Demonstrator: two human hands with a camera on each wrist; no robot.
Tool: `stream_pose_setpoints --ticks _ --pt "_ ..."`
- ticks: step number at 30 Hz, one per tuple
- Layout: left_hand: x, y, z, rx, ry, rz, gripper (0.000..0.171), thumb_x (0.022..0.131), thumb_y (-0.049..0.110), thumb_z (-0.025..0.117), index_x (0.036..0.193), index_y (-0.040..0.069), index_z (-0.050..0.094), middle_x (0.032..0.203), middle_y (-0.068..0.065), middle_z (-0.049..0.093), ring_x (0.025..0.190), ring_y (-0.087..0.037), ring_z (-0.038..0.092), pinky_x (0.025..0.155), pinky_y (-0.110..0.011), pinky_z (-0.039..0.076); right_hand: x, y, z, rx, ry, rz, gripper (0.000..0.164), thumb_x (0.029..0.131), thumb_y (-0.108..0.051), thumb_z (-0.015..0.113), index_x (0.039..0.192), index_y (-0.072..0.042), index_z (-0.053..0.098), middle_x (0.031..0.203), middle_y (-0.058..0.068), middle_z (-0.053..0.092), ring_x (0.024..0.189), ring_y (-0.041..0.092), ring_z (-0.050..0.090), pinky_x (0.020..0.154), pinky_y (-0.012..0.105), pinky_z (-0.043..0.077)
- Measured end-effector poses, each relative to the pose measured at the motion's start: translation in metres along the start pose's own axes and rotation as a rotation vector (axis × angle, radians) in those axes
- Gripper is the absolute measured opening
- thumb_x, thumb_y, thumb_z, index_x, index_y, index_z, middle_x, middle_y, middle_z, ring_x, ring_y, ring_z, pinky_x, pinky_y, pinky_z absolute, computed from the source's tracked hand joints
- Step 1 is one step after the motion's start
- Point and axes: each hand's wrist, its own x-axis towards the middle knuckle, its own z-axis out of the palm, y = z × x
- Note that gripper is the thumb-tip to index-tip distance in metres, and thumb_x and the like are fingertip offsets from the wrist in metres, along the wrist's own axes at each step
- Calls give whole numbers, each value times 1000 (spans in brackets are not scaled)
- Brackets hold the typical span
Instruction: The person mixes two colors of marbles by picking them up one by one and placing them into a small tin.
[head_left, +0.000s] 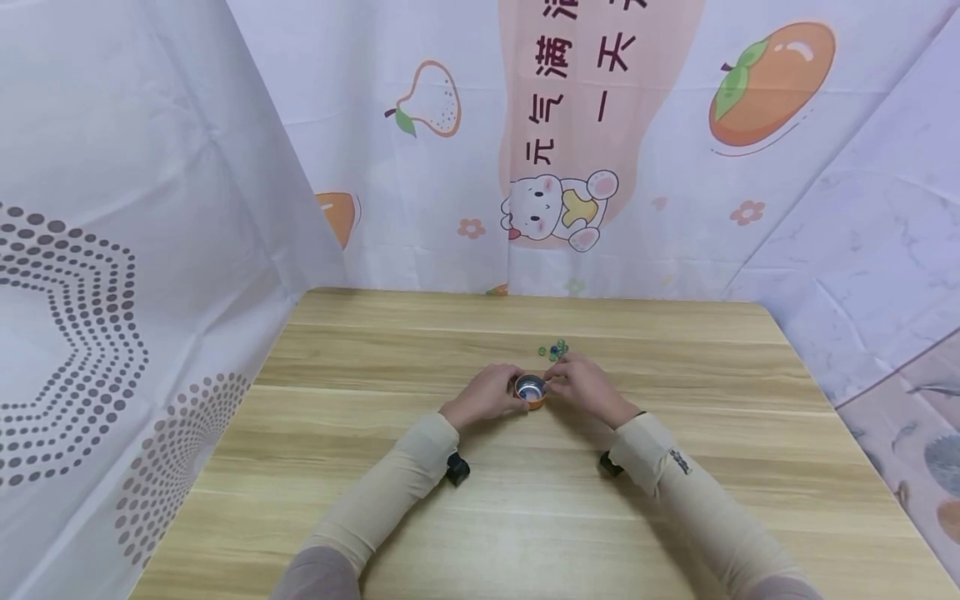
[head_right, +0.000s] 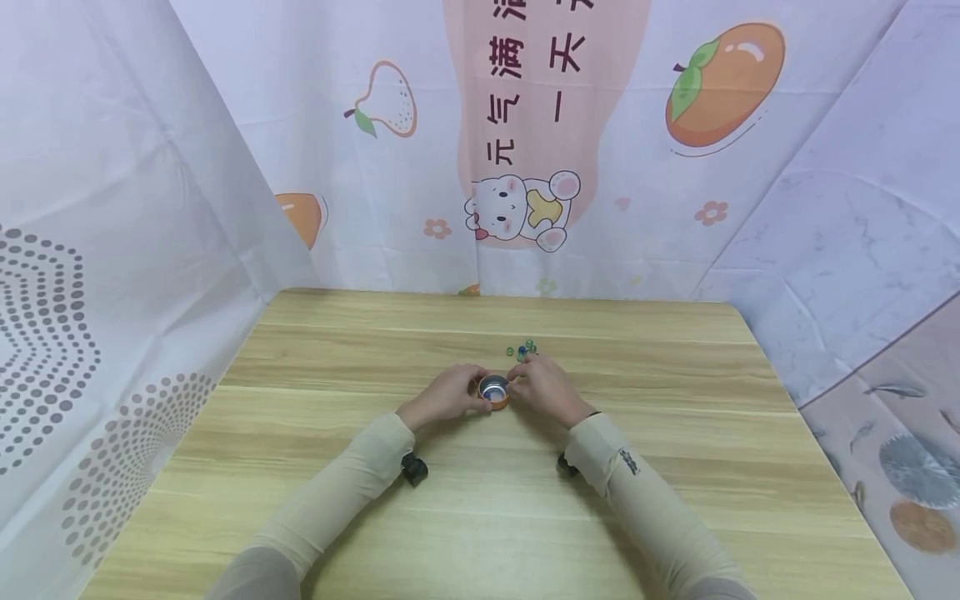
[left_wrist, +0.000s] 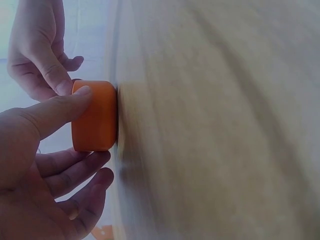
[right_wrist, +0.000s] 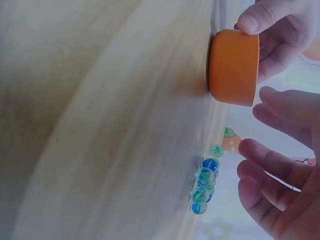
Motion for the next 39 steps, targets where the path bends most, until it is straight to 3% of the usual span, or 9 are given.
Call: stream_pose_setpoints --ticks 8,14,39 --pt "-1 2 0 25 -1 -3 57 73 34 73 121 11 53 110 -1 61 99 -15 55 87 -31 44 1 3 -3 -33 30 -17 18 81 -24 65 91 -10 70 91 5 66 85 20 59 75 36 48" --pt "-1 3 3 33 -13 -1 57 73 35 73 121 11 53 112 -1 61 102 -15 55 89 -31 44 -3 3 -5 -49 32 28 20 81 -27 66 90 -10 70 88 4 65 80 18 58 72 35 48" --pt "-1 1 1 -7 1 -9 56 73 34 73 122 14 53 117 0 60 109 -16 54 95 -32 42 1 15 -11 14 62 106 15 83 -23 63 91 -13 71 90 6 65 84 22 59 72 40 48"
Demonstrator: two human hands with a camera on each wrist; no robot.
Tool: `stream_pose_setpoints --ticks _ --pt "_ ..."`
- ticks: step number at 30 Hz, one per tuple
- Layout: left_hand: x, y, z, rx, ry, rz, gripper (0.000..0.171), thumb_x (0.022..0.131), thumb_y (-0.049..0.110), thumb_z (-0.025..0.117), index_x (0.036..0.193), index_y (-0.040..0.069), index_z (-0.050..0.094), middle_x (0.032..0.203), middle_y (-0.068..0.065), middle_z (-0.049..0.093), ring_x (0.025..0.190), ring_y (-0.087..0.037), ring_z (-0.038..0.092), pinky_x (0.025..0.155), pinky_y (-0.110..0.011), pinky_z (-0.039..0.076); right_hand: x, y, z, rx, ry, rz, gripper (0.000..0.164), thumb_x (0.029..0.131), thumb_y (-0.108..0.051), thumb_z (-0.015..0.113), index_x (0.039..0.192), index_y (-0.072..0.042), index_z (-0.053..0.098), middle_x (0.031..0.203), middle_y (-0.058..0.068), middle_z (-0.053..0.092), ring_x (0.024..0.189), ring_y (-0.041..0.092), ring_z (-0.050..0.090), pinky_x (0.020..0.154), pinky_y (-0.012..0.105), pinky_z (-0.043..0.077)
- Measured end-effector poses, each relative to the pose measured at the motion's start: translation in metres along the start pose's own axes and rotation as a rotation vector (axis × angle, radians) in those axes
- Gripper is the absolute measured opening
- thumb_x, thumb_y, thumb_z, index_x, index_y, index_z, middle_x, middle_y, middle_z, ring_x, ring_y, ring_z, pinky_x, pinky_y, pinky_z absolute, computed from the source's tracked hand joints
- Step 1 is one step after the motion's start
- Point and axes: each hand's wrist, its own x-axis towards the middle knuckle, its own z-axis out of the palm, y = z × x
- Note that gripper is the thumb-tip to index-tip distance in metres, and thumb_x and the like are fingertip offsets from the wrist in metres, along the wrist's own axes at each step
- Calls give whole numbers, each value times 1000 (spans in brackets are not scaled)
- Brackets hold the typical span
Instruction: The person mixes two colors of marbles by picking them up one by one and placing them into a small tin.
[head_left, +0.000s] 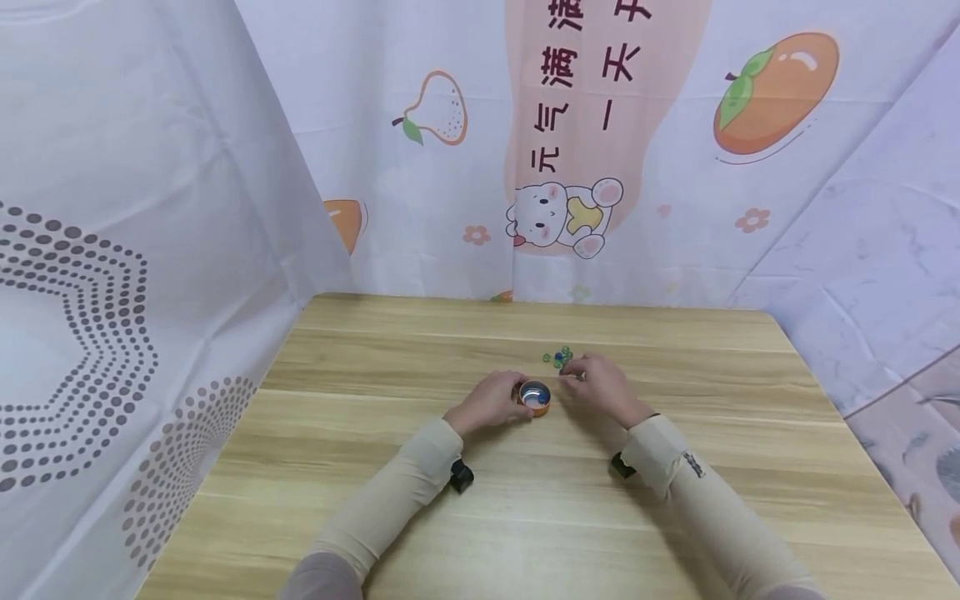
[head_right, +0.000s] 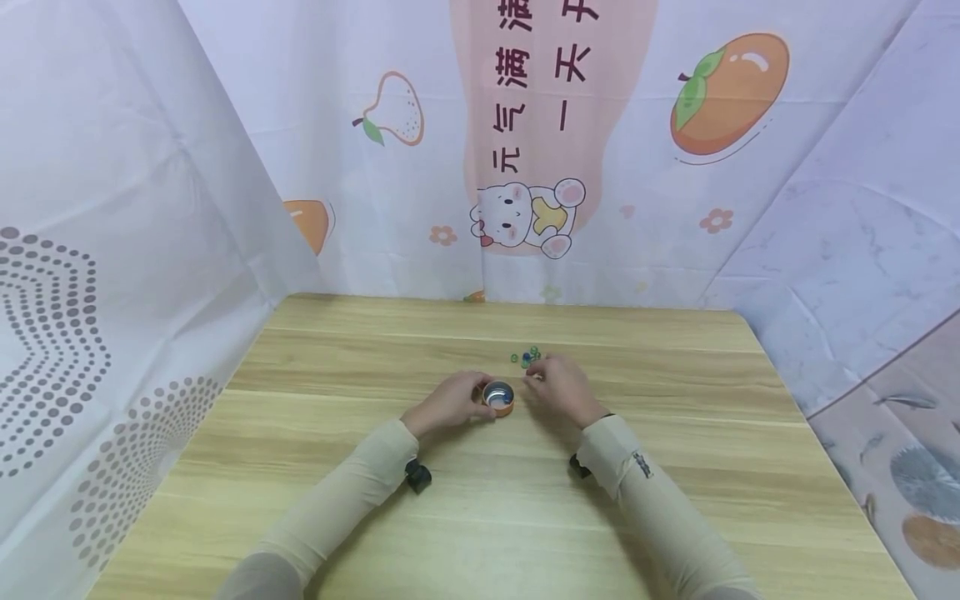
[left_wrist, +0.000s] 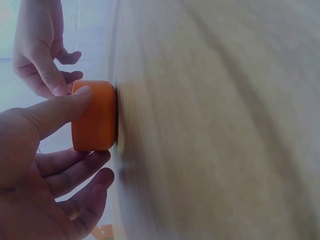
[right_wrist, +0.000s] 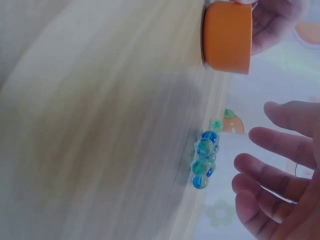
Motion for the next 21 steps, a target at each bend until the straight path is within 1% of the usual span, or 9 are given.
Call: stream_pose_setpoints --ticks 6,13,21 --pt "0 -1 2 32 3 0 58 74 36 72 123 12 52 114 -1 60 104 -16 55 91 -32 43 0 7 -4 30 -10 52 19 87 -25 58 94 -11 70 90 7 65 83 22 60 69 38 48" --pt "1 -2 2 37 -1 -2 57 74 36 72 122 12 53 110 0 61 101 -15 55 89 -31 44 1 12 -5 1 -32 86 21 87 -26 58 91 -9 70 89 7 64 80 21 59 68 37 48" --pt "0 -2 1 38 3 -4 58 73 36 73 122 11 53 110 -1 61 101 -15 56 90 -31 44 3 19 -2 -41 -43 94 18 85 -20 60 92 -7 70 87 10 63 77 20 57 66 34 47"
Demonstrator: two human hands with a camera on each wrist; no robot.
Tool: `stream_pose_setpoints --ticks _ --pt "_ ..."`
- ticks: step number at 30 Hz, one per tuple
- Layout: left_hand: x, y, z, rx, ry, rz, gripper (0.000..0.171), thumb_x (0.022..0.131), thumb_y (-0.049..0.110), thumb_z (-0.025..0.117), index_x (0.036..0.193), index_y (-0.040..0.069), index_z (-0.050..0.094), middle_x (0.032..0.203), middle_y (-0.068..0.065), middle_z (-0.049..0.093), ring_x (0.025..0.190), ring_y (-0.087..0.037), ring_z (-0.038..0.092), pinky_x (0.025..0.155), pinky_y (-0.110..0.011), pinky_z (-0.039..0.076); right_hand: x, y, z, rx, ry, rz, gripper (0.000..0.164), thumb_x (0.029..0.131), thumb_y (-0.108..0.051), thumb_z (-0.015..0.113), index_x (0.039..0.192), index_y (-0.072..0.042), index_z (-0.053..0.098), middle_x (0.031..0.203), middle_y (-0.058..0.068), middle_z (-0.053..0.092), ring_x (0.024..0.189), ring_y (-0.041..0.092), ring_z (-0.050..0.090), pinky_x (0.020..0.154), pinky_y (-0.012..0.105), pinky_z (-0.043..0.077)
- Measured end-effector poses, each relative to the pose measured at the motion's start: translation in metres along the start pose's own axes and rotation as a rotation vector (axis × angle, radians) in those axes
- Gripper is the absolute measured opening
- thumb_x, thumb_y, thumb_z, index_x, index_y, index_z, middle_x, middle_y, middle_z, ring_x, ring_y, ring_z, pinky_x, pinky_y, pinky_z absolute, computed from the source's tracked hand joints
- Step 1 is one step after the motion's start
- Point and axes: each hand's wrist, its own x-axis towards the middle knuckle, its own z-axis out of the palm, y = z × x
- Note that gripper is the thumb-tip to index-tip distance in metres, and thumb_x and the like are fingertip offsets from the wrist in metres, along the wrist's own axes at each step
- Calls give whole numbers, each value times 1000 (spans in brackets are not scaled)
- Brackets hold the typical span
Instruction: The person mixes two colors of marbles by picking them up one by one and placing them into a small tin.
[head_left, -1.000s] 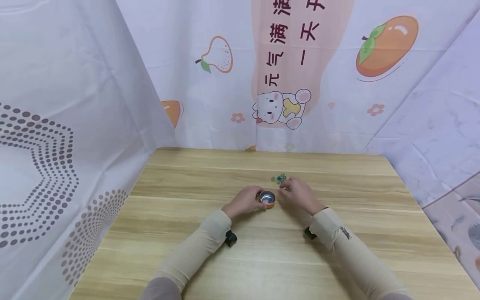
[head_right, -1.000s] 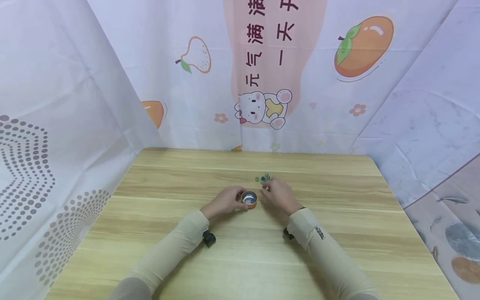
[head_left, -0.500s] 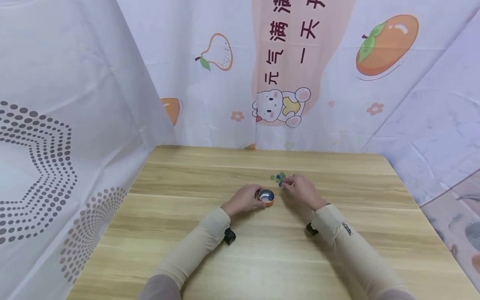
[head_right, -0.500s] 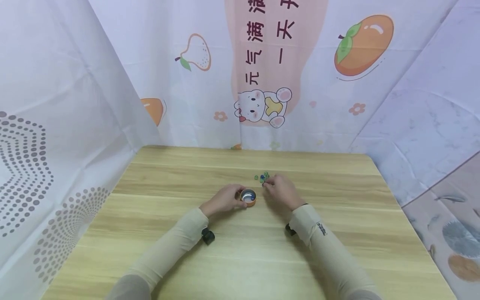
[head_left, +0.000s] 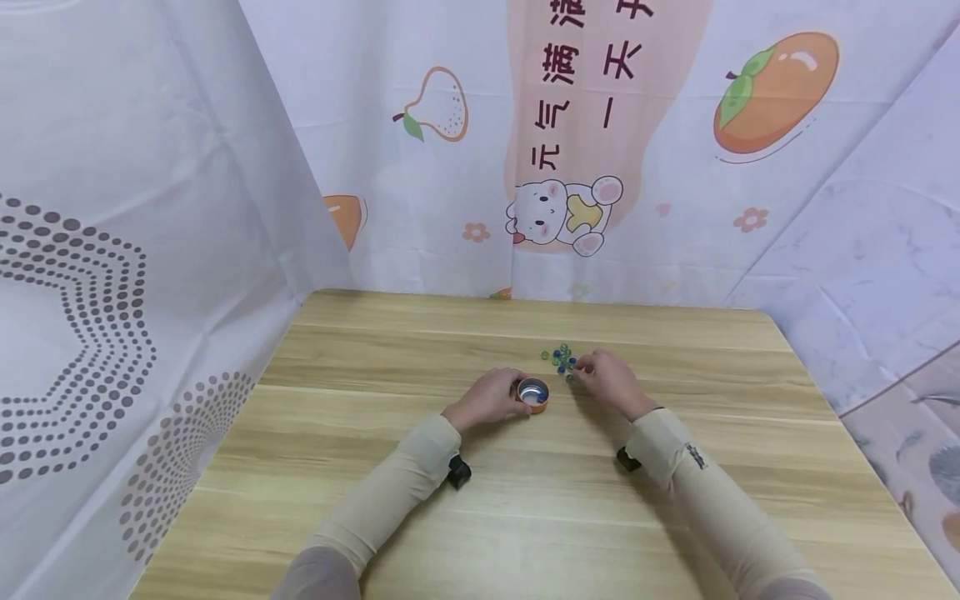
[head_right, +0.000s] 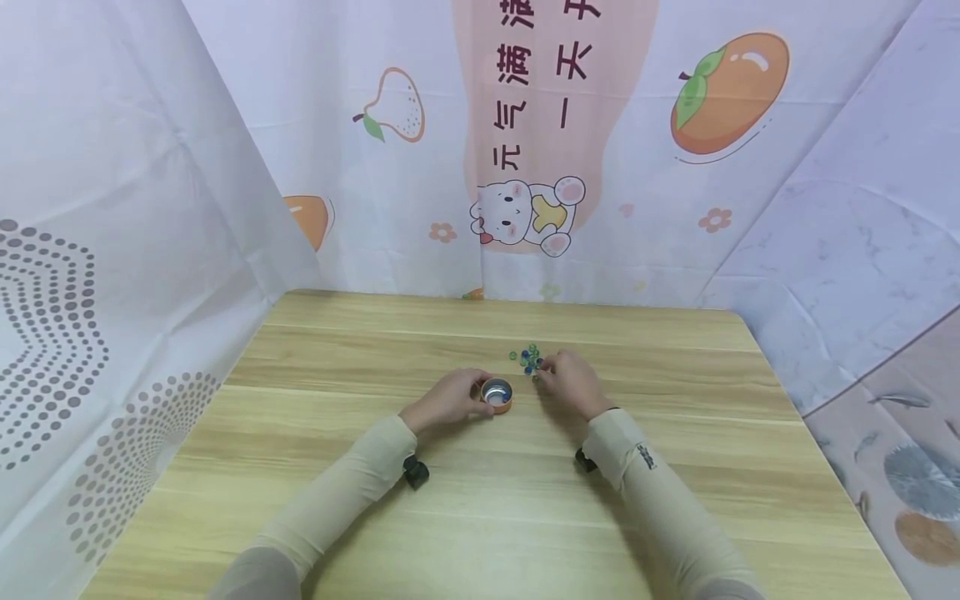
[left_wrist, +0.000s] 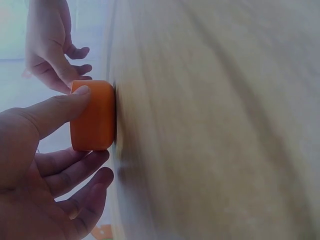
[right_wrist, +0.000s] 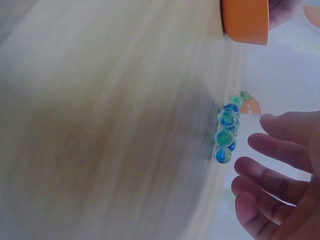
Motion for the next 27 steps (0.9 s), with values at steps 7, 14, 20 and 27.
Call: stream_pose_setpoints --ticks 7,14,20,27 --pt "-1 0 0 3 4 8 57 73 35 73 121 12 53 111 -1 61 102 -15 56 90 -32 43 0 4 1 -10 -17 9 20 84 -19 62 96 -6 69 87 11 63 77 20 57 66 34 47" --pt "-1 1 -1 6 -1 3 58 74 35 73 123 12 53 112 -1 61 102 -15 55 90 -31 43 2 7 2 -31 -31 14 20 81 -17 63 96 -4 69 87 11 62 76 20 56 65 34 47" --pt "-1 1 -1 5 2 0 57 74 36 72 121 12 53 111 0 61 102 -14 55 89 -31 44 4 9 5 -37 -36 17 21 81 -20 64 94 -5 69 84 10 61 73 19 56 64 33 46" --pt "0 0 0 10 4 14 56 74 36 72 121 12 54 110 0 61 101 -14 55 89 -31 44 5 10 7 -58 -51 11 18 81 -21 65 90 -7 70 83 9 62 73 18 56 65 33 46"
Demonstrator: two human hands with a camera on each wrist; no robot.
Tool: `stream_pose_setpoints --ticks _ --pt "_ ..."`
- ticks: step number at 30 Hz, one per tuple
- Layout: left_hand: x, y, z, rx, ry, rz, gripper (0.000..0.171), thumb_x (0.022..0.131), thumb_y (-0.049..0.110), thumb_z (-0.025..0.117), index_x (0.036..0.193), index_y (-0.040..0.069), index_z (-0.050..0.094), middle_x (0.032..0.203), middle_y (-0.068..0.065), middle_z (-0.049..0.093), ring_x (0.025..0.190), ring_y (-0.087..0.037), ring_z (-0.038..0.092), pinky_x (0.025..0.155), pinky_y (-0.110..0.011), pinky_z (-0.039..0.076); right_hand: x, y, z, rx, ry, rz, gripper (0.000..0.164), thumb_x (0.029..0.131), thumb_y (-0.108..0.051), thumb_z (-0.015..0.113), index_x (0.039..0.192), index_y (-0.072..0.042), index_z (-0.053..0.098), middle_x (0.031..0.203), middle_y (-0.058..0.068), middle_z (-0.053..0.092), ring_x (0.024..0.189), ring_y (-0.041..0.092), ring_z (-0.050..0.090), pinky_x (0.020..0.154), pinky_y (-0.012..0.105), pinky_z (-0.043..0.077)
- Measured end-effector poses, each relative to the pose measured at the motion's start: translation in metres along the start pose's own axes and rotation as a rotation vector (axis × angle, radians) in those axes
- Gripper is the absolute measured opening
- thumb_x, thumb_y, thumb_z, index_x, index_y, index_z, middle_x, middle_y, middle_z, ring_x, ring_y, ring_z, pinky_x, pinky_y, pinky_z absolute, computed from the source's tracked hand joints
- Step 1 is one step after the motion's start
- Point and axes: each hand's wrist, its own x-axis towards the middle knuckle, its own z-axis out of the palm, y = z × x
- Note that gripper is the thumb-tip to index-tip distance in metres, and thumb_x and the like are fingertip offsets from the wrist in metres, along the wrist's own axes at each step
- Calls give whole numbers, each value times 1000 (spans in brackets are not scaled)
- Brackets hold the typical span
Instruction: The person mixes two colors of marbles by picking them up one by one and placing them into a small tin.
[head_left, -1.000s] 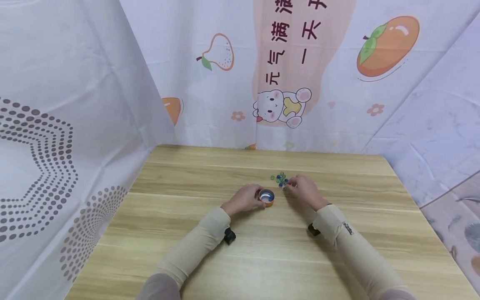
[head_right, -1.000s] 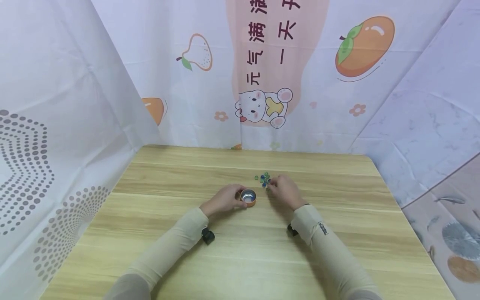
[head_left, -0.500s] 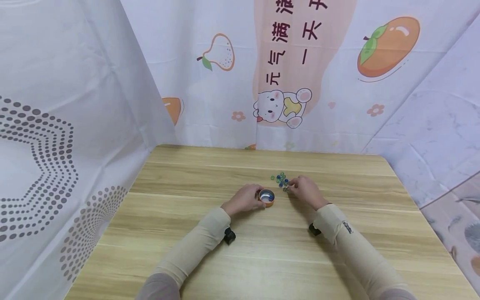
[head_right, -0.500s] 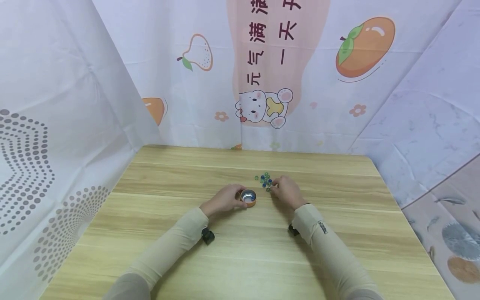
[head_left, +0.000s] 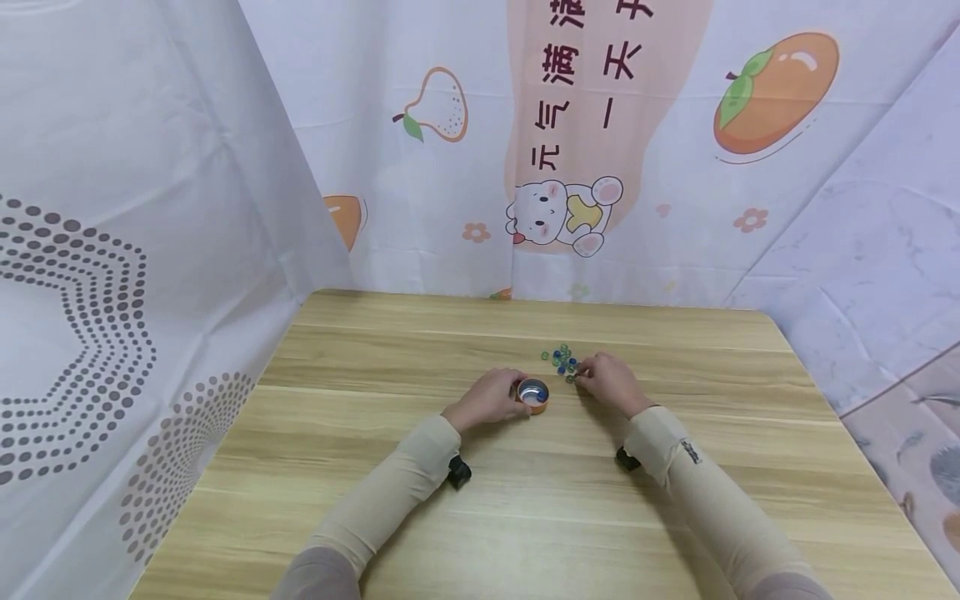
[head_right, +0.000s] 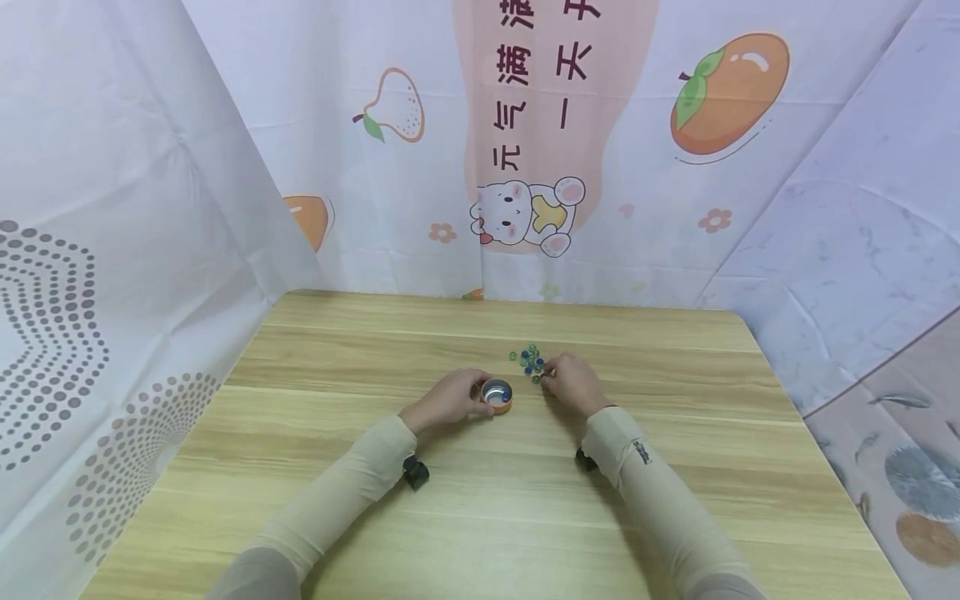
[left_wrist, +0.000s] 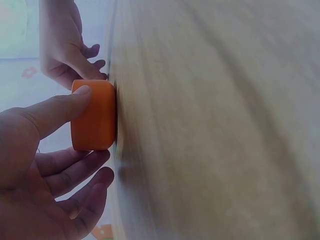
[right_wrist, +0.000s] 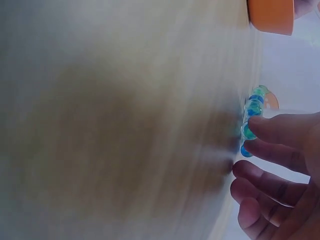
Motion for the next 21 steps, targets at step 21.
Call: stream_pose_setpoints --ticks 21 --pt "0 1 -1 -9 -2 -4 56 74 36 73 121 12 54 110 0 61 101 -14 55 89 -31 44 5 2 -3 22 -20 32 18 82 -20 63 94 -8 69 87 10 63 74 18 57 61 29 46"
